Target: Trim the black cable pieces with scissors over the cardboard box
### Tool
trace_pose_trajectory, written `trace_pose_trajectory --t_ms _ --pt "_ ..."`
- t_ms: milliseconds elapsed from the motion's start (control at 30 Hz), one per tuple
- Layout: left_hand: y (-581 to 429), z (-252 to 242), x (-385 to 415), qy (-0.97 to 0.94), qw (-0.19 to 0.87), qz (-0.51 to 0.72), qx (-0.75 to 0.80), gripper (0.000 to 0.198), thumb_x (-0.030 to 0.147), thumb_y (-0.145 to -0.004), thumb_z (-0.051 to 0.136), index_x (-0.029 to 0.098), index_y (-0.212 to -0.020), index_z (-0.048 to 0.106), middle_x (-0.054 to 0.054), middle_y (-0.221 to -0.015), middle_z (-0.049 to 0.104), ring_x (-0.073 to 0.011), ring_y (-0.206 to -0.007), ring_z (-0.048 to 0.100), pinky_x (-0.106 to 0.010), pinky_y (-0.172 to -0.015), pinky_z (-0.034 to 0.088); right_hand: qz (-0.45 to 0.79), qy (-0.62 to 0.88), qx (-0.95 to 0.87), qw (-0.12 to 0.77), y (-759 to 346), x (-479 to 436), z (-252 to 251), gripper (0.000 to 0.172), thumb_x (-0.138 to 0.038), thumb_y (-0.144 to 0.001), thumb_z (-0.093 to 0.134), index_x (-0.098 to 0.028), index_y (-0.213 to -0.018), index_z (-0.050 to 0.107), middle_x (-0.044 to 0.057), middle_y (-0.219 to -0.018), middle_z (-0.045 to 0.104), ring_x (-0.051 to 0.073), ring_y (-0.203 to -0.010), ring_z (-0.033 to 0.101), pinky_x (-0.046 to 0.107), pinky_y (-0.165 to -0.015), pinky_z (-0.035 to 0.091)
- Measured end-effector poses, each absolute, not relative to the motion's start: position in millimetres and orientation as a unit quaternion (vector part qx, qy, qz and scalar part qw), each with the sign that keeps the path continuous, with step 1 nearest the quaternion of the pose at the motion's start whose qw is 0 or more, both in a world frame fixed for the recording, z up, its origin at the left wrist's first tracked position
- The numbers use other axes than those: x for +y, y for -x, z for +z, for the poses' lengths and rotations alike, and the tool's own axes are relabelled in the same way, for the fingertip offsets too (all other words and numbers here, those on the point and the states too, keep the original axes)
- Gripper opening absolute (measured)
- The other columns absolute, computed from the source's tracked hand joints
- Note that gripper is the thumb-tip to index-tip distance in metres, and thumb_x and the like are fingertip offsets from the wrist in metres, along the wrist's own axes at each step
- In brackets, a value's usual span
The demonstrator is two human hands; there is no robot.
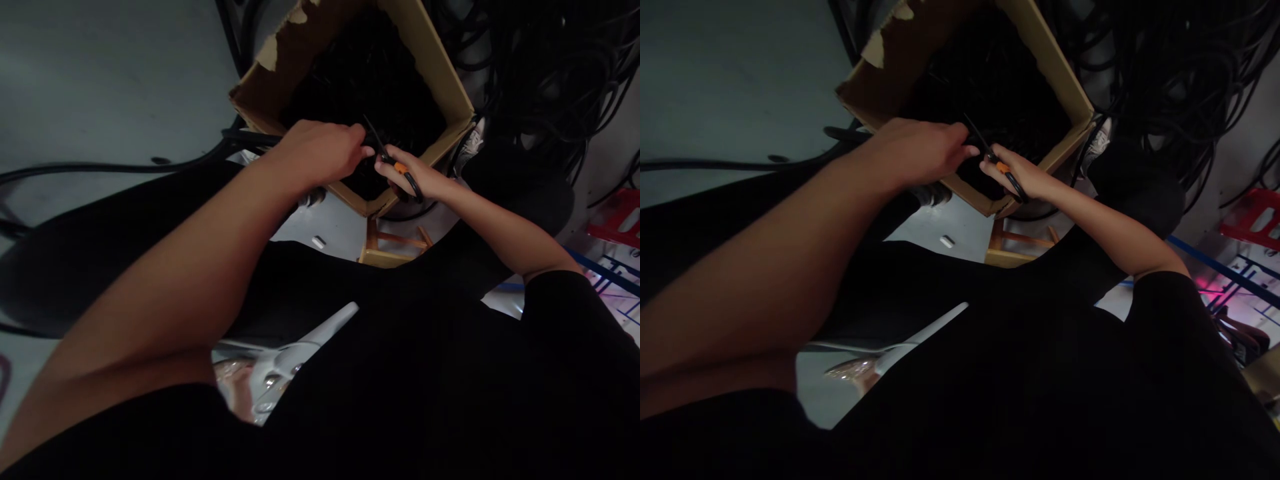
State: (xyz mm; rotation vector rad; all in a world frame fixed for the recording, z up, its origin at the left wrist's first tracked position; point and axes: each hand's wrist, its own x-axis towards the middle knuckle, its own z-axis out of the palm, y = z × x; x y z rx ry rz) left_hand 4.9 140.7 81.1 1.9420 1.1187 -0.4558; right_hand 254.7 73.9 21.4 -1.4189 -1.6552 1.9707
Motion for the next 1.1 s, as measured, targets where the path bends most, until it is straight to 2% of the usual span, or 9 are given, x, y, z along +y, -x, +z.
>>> trace_pose_trajectory --t_ms 133,200,300,467,600,733,833,933,1100 --pt "3.3 79.4 147.0 -0.736 0.445 -0.172 0.48 0.059 0.049 -0.135 0.057 0.007 -0.175 0.071 -0.026 -0.164 0.08 -0.0639 -0.174 0.067 -0.086 -0.15 0.044 0.679 0.495 -0.529 0.116 -252.4 71.0 27.9 0.062 -0.084 -0.13 0.071 -0.027 -0.117 0.052 -0.006 -0.092 0.049 0.015 -0.081 0.052 0.026 -0.072 0.05" --pt "9.4 76.9 149.5 -0.718 0.474 -0.146 0.488 0.066 0.053 -0.13 0.062 0.014 -0.183 0.064 -0.02 -0.168 0.077 -0.0622 -0.18 0.061 -0.084 -0.155 0.037 0.696 0.503 -0.499 0.115 -251.1 69.7 27.6 0.062 -0.085 -0.129 0.072 -0.028 -0.118 0.051 -0.007 -0.088 0.048 0.014 -0.075 0.05 0.025 -0.066 0.047" --pt "14.2 72.2 149.7 -0.733 0.471 -0.1 0.481 0.064 0.053 -0.125 0.062 0.019 -0.18 0.068 -0.012 -0.158 0.08 -0.0527 -0.171 0.071 -0.071 -0.152 0.048 0.722 0.514 -0.451 0.103 -248.5 70.4 25.7 0.059 -0.084 -0.128 0.073 -0.029 -0.123 0.052 -0.006 -0.09 0.052 0.016 -0.074 0.055 0.026 -0.064 0.05" --pt "8.9 61.5 144.3 -0.75 0.476 -0.038 0.459 0.055 0.048 -0.125 0.056 0.013 -0.163 0.077 -0.014 -0.138 0.086 -0.0408 -0.144 0.084 -0.056 -0.14 0.058 0.701 0.532 -0.458 0.126 -246.4 79.3 23.7 0.053 -0.075 -0.127 0.078 -0.028 -0.12 0.054 -0.004 -0.098 0.056 0.017 -0.09 0.063 0.027 -0.082 0.063" --pt "7.5 61.8 147.3 -0.757 0.473 -0.022 0.451 0.049 0.04 -0.126 0.052 0.011 -0.158 0.077 -0.011 -0.136 0.089 -0.0337 -0.134 0.086 -0.048 -0.133 0.06 0.7 0.525 -0.47 0.117 -249.4 81.1 24.7 0.06 -0.084 -0.127 0.076 -0.028 -0.122 0.052 -0.006 -0.093 0.053 0.014 -0.078 0.056 0.024 -0.069 0.053" --pt "8.7 68.9 154.4 -0.746 0.46 -0.064 0.477 0.047 0.037 -0.131 0.047 0.01 -0.156 0.078 -0.014 -0.135 0.09 -0.0358 -0.137 0.087 -0.045 -0.129 0.061 0.699 0.52 -0.477 0.115 -250.6 76.2 27.7 0.065 -0.091 -0.127 0.07 -0.03 -0.125 0.049 -0.009 -0.088 0.044 0.013 -0.068 0.047 0.025 -0.062 0.048" --pt "7.4 69.3 154.9 -0.752 0.456 -0.075 0.471 0.046 0.036 -0.131 0.047 0.012 -0.152 0.08 -0.014 -0.132 0.09 -0.0334 -0.129 0.087 -0.041 -0.123 0.062 0.694 0.513 -0.493 0.114 -251.2 75.5 30.8 0.059 -0.086 -0.128 0.071 -0.029 -0.127 0.053 -0.005 -0.092 0.051 0.016 -0.075 0.055 0.028 -0.069 0.057" --pt "6.3 65.6 152.9 -0.758 0.481 -0.077 0.434 0.044 0.037 -0.131 0.044 0.014 -0.135 0.082 -0.012 -0.124 0.088 -0.0295 -0.117 0.085 -0.038 -0.118 0.063 0.688 0.488 -0.524 0.117 -253.7 80.0 36.2 0.056 -0.08 -0.127 0.076 -0.027 -0.124 0.058 0.0 -0.105 0.061 0.02 -0.095 0.066 0.032 -0.087 0.067" --pt "13.1 66.4 158.4 -0.734 0.523 -0.099 0.421 0.047 0.039 -0.131 0.041 0.015 -0.126 0.082 -0.012 -0.118 0.085 -0.0277 -0.111 0.079 -0.04 -0.118 0.064 0.652 0.487 -0.573 0.1 -257.2 93.4 52.4 0.054 -0.074 -0.122 0.085 -0.026 -0.112 0.062 0.003 -0.106 0.064 0.023 -0.106 0.063 0.038 -0.101 0.066"
